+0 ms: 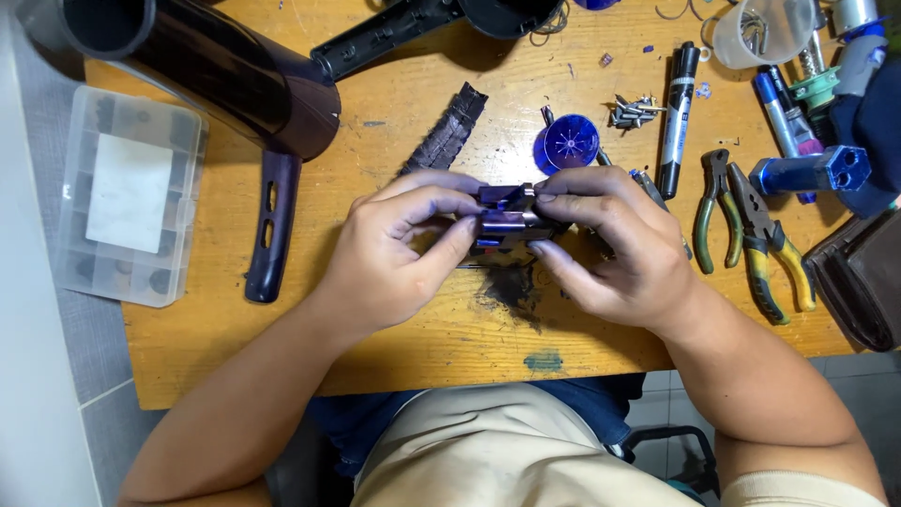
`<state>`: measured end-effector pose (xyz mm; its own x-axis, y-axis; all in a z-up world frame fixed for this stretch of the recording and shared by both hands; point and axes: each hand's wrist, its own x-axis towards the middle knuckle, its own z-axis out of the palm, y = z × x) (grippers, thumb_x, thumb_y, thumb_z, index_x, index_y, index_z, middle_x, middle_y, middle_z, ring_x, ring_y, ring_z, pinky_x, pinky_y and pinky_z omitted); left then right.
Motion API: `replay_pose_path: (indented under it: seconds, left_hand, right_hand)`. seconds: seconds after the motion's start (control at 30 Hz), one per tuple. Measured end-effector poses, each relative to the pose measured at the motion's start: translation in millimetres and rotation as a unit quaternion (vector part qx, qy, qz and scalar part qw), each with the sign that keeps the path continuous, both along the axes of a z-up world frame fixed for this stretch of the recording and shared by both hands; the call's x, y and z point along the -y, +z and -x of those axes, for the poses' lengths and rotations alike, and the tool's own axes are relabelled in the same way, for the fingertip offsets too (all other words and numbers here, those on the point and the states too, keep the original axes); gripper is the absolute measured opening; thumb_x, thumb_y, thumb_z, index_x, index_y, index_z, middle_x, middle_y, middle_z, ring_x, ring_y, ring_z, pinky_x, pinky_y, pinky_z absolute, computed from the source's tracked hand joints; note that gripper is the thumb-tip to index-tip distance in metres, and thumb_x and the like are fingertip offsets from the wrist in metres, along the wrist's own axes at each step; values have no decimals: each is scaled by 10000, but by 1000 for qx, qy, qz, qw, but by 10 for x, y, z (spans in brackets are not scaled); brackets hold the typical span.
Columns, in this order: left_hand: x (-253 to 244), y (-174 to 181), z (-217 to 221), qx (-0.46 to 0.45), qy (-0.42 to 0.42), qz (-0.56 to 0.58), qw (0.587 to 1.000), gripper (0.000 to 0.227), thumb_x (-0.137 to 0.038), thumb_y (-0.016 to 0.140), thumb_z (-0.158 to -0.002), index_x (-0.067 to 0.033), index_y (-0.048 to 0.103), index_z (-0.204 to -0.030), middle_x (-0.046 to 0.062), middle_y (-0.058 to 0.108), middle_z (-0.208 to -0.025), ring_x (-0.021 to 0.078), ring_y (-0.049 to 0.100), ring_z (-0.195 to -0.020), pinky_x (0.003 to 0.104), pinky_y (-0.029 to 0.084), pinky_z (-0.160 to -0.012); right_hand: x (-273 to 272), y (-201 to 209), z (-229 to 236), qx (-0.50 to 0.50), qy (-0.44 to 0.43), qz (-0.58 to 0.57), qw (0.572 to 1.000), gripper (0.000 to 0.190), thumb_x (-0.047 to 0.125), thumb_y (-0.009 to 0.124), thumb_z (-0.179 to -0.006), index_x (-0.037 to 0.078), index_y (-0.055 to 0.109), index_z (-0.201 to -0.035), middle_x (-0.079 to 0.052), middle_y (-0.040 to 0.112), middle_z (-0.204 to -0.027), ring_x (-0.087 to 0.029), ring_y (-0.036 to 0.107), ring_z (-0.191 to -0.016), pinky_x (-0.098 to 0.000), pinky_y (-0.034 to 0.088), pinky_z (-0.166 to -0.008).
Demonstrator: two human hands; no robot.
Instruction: Disassembling a hair dryer using a screwdriver to inspect internal components
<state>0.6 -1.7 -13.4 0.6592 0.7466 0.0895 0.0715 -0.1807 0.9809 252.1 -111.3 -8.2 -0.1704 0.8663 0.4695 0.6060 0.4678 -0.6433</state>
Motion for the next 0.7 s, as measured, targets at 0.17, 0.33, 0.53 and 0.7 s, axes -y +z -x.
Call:
replay_pose_path:
  seconds: [0.17, 0.33, 0.53, 0.7]
  left_hand:
    - [14, 50, -26, -23, 2, -84, 996, 61, -44, 731, -1062, -8, 769, -1093, 134, 734, -1245, 258, 763, -1162, 365, 605, -1054]
    - [4, 17, -24, -25, -4, -75, 997, 59, -38, 720, -1062, 11, 748, -1080, 162, 714, -1262, 276, 748, -1198, 378, 604, -1098]
    - [50, -30, -27, 3, -4, 47, 999, 83, -20, 708, -1041, 43, 743, -1083, 220, 746, -1265, 241, 828, -1041, 292, 773, -949]
    - [85, -138, -19, 37, 3, 65, 997, 76, -13, 731, -1037, 56, 728, -1068, 226, 758, -1213, 270, 884, -891, 270, 783, -800]
  right_hand:
    - [-17, 80, -45, -8, 23, 42, 999, 346, 83, 820, -1054, -122, 656, -1279, -333, 719, -1260, -443, 765, -1185, -475, 633, -1080]
    - [-49, 86, -31, 5, 27, 34, 999, 349, 101, 788, -1078, -143, 672, -1299, -339, 726, -1259, -445, 770, -1164, -478, 640, -1082]
    - [-91, 231, -152, 43, -10, -16, 999, 376, 131, 773, -1074, -142, 682, -1315, -334, 753, -1285, -463, 772, -1206, -524, 644, -1117]
    - [-407, 808, -691, 134, -112, -122, 977, 422, 74, 753, -1164, -248, 641, -1414, -428, 707, -1397, -564, 695, -1310, -603, 573, -1167]
